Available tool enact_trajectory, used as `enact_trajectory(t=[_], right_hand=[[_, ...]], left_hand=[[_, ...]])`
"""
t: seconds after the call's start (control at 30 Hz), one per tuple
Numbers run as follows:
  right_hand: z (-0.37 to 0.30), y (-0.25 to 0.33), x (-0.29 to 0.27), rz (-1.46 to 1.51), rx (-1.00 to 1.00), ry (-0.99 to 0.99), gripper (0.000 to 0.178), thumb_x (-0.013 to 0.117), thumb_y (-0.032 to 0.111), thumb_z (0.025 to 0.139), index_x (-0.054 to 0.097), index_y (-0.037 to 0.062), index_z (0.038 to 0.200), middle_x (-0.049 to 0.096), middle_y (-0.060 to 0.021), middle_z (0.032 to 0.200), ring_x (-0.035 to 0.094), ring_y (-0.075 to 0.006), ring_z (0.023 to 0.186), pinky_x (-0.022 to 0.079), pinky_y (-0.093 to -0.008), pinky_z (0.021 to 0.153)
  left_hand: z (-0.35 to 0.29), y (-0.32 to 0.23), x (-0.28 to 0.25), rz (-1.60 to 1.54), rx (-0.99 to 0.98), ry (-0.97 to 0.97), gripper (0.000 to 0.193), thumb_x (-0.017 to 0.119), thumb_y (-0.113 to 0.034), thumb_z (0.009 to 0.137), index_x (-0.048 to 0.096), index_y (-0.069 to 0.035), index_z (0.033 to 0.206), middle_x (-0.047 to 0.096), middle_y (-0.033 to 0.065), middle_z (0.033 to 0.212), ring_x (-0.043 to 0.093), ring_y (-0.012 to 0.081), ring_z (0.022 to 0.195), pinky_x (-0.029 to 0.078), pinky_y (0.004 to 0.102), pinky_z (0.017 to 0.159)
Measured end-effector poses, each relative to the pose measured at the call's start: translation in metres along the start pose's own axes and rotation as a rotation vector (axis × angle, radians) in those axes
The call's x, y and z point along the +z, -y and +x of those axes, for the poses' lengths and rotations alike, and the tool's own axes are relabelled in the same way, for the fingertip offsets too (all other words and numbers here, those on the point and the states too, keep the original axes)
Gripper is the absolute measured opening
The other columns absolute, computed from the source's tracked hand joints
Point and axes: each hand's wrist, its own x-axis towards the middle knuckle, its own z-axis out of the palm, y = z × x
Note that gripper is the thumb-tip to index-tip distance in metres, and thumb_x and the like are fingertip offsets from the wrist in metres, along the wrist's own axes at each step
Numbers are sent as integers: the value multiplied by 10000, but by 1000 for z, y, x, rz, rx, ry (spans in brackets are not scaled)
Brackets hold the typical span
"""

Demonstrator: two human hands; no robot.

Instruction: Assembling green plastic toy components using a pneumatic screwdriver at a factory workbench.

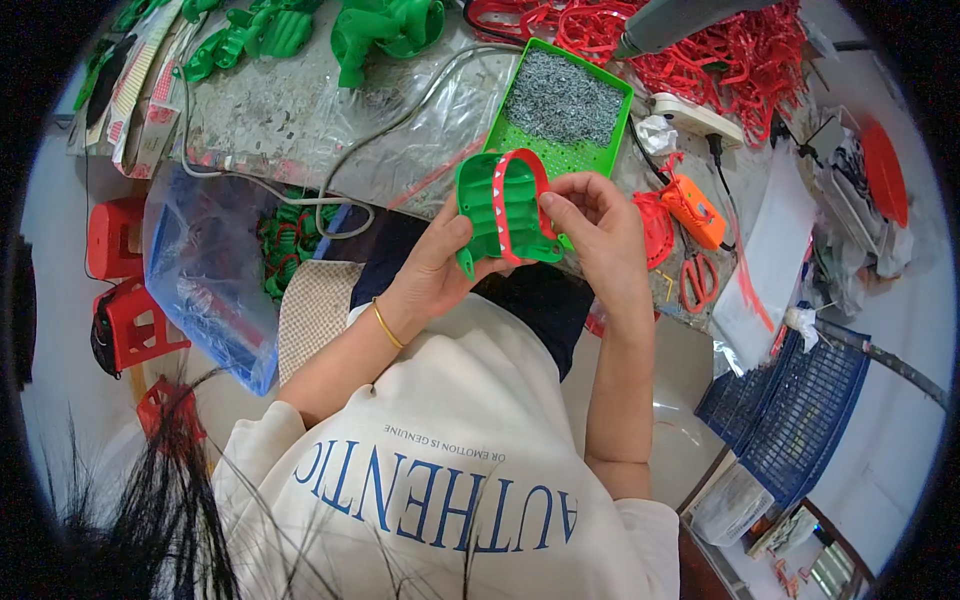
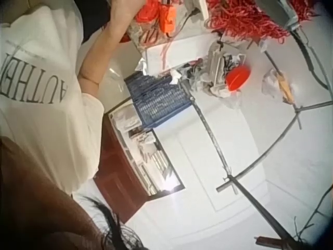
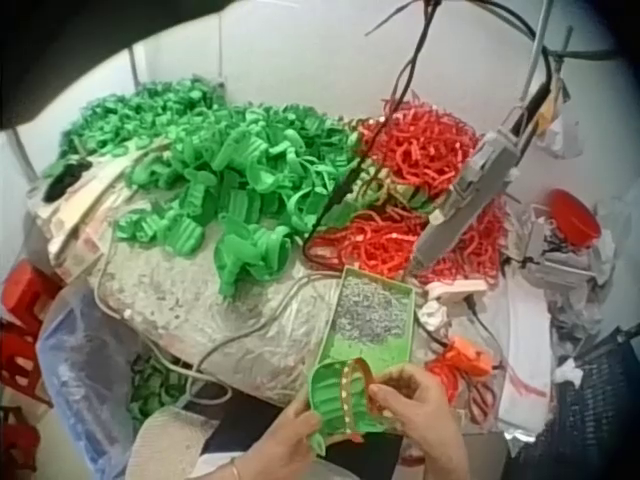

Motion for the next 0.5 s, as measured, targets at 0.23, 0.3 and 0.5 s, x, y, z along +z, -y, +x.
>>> enact_trajectory(t=[0.23,0.3,0.5], right_hand=[[-1,-3,1,-48,16,8,138,646,96,861,604,6,957,620,-7,863,559,-60,781,437,-207,715],[-1,-5,1,-35,13,8,134,645,95,862,604,6,952,620,-7,864,560,-60,786,436,-204,722],[-4,-9,7,-39,-8,-28,124,649,86,862,601,8,945,620,-10,858,561,-60,771,444,-198,705]], left_hand=[[-2,1,-3,22,10,-16,854,726,-283,801,195,-178,1463,423,54,1360,490,199,1203,466,425,957],[-2,0,-1,28,17,-18,871,738,-270,788,196,-183,1465,414,53,1368,490,198,1201,466,417,957],[-1,3,-5,103,52,-29,911,766,-214,750,205,-179,1467,398,49,1364,452,177,1215,477,344,919]])
